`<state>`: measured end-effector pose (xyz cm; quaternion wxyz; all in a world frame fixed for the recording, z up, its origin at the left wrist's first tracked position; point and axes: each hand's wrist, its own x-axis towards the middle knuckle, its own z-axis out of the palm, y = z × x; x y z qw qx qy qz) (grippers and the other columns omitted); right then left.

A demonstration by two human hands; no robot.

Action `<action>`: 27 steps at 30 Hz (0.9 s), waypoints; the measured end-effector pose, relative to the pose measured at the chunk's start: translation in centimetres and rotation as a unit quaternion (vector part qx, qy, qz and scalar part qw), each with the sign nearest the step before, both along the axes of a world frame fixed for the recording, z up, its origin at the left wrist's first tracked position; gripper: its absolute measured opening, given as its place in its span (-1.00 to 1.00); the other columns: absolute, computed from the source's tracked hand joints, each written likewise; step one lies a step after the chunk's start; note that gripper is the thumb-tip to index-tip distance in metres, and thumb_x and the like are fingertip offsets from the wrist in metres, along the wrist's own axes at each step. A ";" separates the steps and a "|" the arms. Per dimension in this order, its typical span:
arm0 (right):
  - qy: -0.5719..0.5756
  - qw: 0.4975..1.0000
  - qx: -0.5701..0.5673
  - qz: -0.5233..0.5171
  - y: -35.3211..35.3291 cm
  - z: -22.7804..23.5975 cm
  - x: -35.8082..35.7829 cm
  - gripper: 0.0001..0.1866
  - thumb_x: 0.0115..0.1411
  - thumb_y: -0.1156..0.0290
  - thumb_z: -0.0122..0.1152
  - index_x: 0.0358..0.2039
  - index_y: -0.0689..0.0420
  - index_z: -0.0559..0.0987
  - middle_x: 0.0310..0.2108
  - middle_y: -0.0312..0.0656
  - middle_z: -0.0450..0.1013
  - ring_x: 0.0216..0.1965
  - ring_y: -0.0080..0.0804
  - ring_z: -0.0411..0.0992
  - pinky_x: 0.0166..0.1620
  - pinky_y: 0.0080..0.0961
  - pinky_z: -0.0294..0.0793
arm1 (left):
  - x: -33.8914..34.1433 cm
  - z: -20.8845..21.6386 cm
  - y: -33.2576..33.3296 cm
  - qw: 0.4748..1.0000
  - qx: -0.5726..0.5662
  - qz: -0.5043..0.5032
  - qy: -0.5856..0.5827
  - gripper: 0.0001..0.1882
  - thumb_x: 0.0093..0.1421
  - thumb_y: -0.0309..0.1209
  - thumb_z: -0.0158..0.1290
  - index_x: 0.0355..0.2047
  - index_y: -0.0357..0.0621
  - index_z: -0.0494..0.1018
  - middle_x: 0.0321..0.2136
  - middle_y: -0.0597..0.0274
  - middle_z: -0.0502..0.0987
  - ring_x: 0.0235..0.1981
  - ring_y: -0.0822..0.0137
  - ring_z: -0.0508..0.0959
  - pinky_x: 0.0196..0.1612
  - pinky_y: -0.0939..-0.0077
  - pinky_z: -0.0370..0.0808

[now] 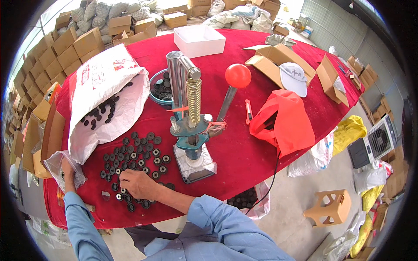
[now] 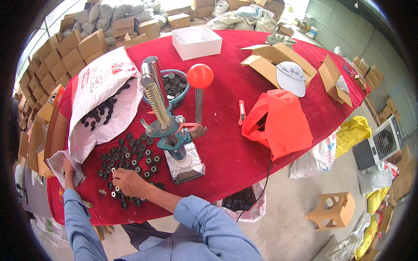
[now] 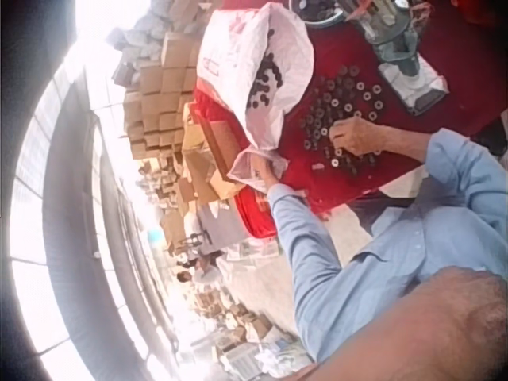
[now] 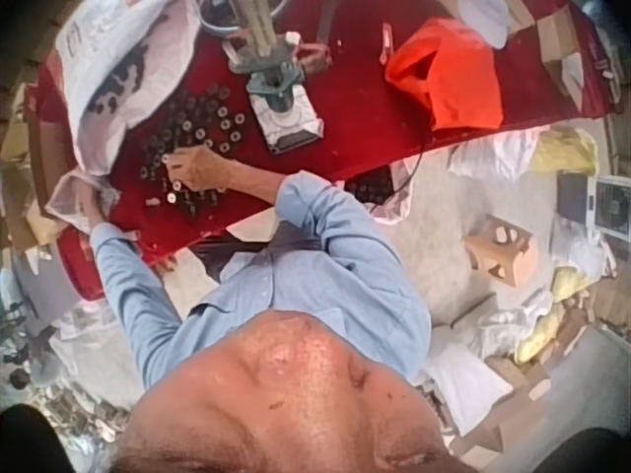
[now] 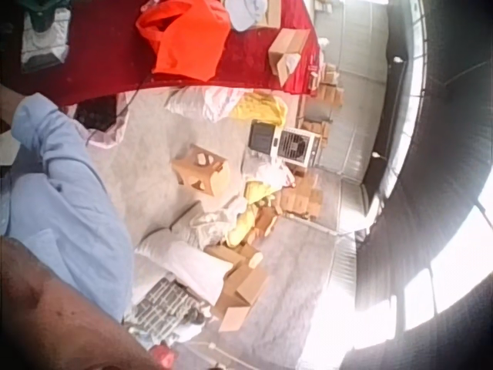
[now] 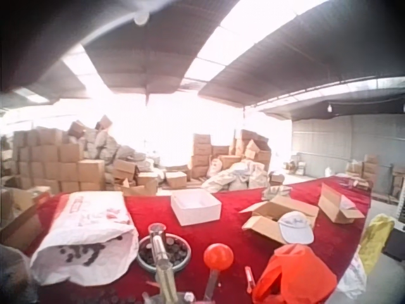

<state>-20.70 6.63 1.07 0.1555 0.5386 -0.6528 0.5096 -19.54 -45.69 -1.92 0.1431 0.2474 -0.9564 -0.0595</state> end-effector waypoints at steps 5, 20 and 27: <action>0.010 1.000 -0.005 0.007 -0.8 1.2 0.7 -0.92 -0.02 0.55 0.24 -0.47 0.18 0.53 -0.31 -0.14 0.39 -0.21 -0.16 0.47 -0.20 -0.30 0.57 | 2.4 1.3 -4.5 0.981 -0.080 0.052 0.169 -0.60 0.29 -0.17 0.08 -0.11 -0.29 0.57 -0.21 -0.12 0.67 -0.11 -0.19 0.65 -0.06 -0.02 0.53; -0.004 1.000 0.001 0.006 -0.6 0.1 0.4 -0.90 -0.02 0.61 0.25 -0.43 0.21 0.58 -0.30 -0.18 0.40 -0.21 -0.19 0.47 -0.23 -0.31 0.59 | 2.5 1.4 -4.9 0.853 0.418 0.138 0.280 -0.66 0.33 -0.20 0.04 -0.26 -0.28 0.58 -0.53 0.25 0.56 -0.63 0.35 0.50 -0.53 0.42 0.44; -0.009 1.000 0.028 -0.002 -0.4 -1.0 0.0 -0.93 0.00 0.58 0.24 -0.45 0.19 0.55 -0.32 -0.16 0.38 -0.20 -0.16 0.47 -0.23 -0.29 0.58 | 0.6 0.2 0.8 0.990 0.003 0.096 0.108 -0.60 0.28 -0.19 0.04 -0.04 -0.26 0.54 -0.06 -0.26 0.62 0.04 -0.27 0.59 0.05 -0.04 0.47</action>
